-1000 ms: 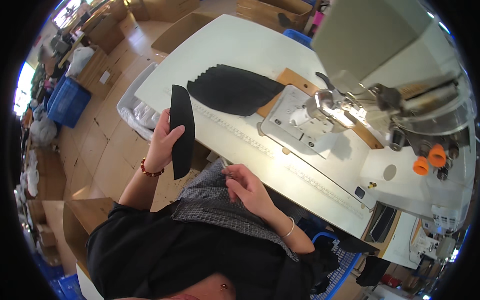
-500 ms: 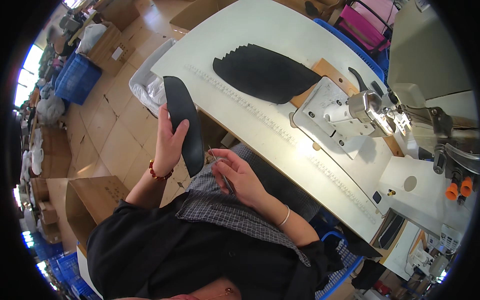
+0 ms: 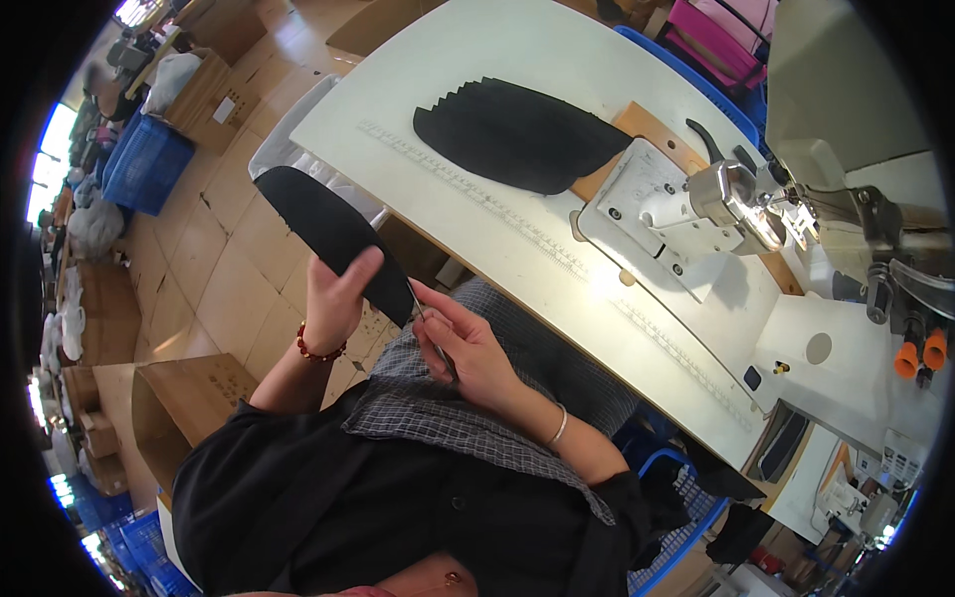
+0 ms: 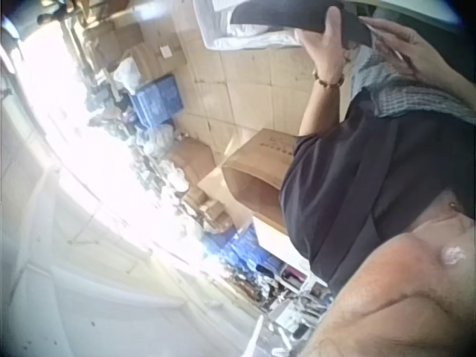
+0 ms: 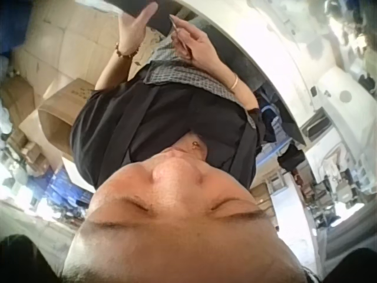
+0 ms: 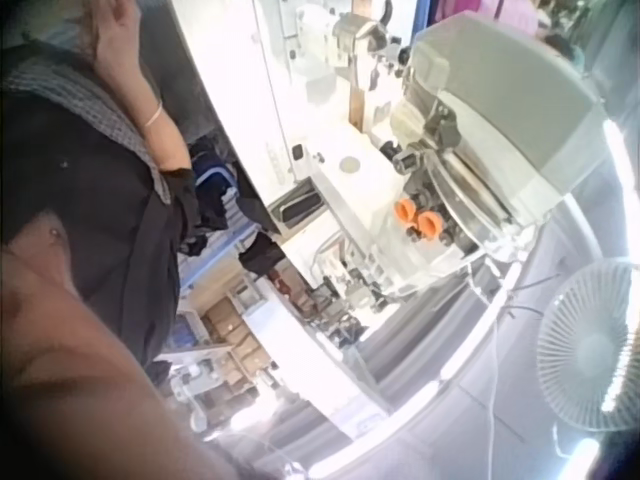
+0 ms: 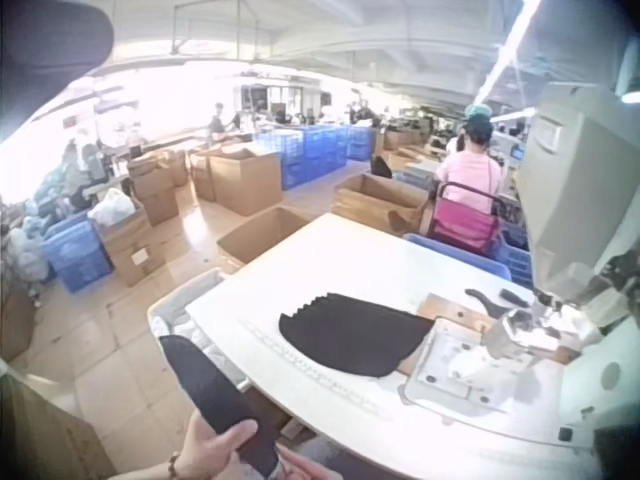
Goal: The person sews fabric shoe components using a sewing machine, trims thread on a sewn piece with thread snips, and feeds another fabric piece into the sewing machine to sew it.
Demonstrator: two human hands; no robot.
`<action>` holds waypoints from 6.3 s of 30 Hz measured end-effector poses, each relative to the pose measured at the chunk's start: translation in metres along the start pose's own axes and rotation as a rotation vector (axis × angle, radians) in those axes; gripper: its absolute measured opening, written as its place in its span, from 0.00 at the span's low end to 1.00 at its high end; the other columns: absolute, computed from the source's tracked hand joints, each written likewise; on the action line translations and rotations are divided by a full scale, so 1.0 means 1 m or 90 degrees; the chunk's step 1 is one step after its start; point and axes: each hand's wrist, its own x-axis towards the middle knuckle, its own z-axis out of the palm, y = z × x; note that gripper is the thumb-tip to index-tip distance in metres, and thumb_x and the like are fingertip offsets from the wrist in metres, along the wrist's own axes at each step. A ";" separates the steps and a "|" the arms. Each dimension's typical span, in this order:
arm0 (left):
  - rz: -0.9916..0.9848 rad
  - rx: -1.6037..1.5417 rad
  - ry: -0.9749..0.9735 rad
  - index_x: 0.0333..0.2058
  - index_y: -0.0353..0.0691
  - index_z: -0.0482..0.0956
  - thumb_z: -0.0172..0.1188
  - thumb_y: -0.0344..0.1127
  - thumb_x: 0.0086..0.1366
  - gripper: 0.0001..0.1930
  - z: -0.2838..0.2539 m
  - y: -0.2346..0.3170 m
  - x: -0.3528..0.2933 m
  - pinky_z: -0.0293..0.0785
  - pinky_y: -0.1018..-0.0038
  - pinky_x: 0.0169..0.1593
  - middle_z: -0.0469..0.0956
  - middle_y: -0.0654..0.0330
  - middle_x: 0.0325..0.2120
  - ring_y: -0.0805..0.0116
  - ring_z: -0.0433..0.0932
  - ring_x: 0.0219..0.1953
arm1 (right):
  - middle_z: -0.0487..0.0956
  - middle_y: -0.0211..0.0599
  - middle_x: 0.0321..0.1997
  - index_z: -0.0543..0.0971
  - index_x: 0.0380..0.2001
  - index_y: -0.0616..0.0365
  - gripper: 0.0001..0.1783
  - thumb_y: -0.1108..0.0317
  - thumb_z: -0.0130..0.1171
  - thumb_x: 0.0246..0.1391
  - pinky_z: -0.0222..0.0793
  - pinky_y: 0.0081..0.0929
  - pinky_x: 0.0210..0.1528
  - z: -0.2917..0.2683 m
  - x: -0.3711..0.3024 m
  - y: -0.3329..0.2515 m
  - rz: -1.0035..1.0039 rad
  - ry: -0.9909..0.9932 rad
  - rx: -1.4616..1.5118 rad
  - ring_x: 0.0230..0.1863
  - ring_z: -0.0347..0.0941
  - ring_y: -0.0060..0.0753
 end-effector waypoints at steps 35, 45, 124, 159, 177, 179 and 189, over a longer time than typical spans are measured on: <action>0.098 -0.060 0.092 0.34 0.32 0.70 0.49 0.30 0.70 0.07 0.002 -0.006 -0.016 0.68 0.78 0.19 0.76 0.56 0.23 0.71 0.74 0.18 | 0.65 0.26 0.28 0.57 0.68 0.51 0.29 0.71 0.48 0.65 0.57 0.13 0.18 0.017 0.005 0.012 -0.114 0.069 0.000 0.18 0.59 0.13; -0.044 -0.080 -0.002 0.37 0.35 0.70 0.52 0.31 0.69 0.05 -0.009 -0.001 -0.017 0.64 0.82 0.16 0.75 0.61 0.24 0.77 0.72 0.17 | 0.64 0.24 0.24 0.59 0.67 0.53 0.27 0.70 0.47 0.65 0.57 0.13 0.18 0.016 0.006 0.015 -0.088 0.043 -0.071 0.17 0.57 0.13; -0.120 0.128 -0.114 0.51 0.32 0.67 0.47 0.34 0.72 0.14 -0.021 -0.012 -0.030 0.70 0.76 0.46 0.74 0.60 0.39 0.74 0.72 0.41 | 0.64 0.22 0.25 0.60 0.67 0.46 0.28 0.70 0.47 0.65 0.57 0.12 0.18 0.009 0.011 0.025 -0.033 -0.017 -0.021 0.18 0.57 0.12; -0.064 0.099 -0.049 0.53 0.32 0.65 0.49 0.32 0.70 0.15 -0.014 -0.022 -0.034 0.71 0.75 0.45 0.75 0.57 0.40 0.72 0.73 0.40 | 0.66 0.25 0.26 0.56 0.68 0.49 0.30 0.74 0.46 0.64 0.55 0.12 0.17 0.008 0.015 0.031 -0.092 0.071 -0.134 0.16 0.57 0.11; -0.015 0.130 -0.032 0.54 0.32 0.63 0.49 0.31 0.70 0.17 -0.009 -0.025 -0.033 0.71 0.75 0.45 0.75 0.57 0.41 0.71 0.73 0.41 | 0.64 0.21 0.24 0.60 0.66 0.50 0.29 0.77 0.48 0.62 0.55 0.11 0.18 0.012 0.013 0.028 -0.110 0.105 -0.147 0.18 0.56 0.08; -0.003 0.151 -0.030 0.54 0.32 0.63 0.49 0.31 0.70 0.17 -0.008 -0.023 -0.033 0.71 0.74 0.46 0.75 0.57 0.41 0.71 0.73 0.42 | 0.65 0.22 0.24 0.60 0.66 0.50 0.30 0.78 0.48 0.62 0.55 0.10 0.18 0.012 0.014 0.030 -0.111 0.084 -0.152 0.18 0.57 0.08; -0.025 0.139 -0.012 0.54 0.31 0.63 0.49 0.32 0.70 0.17 -0.004 -0.026 -0.035 0.71 0.75 0.45 0.74 0.57 0.41 0.71 0.73 0.41 | 0.63 0.19 0.24 0.65 0.64 0.51 0.27 0.76 0.49 0.62 0.54 0.11 0.18 0.008 0.016 0.034 -0.126 0.129 -0.230 0.18 0.56 0.08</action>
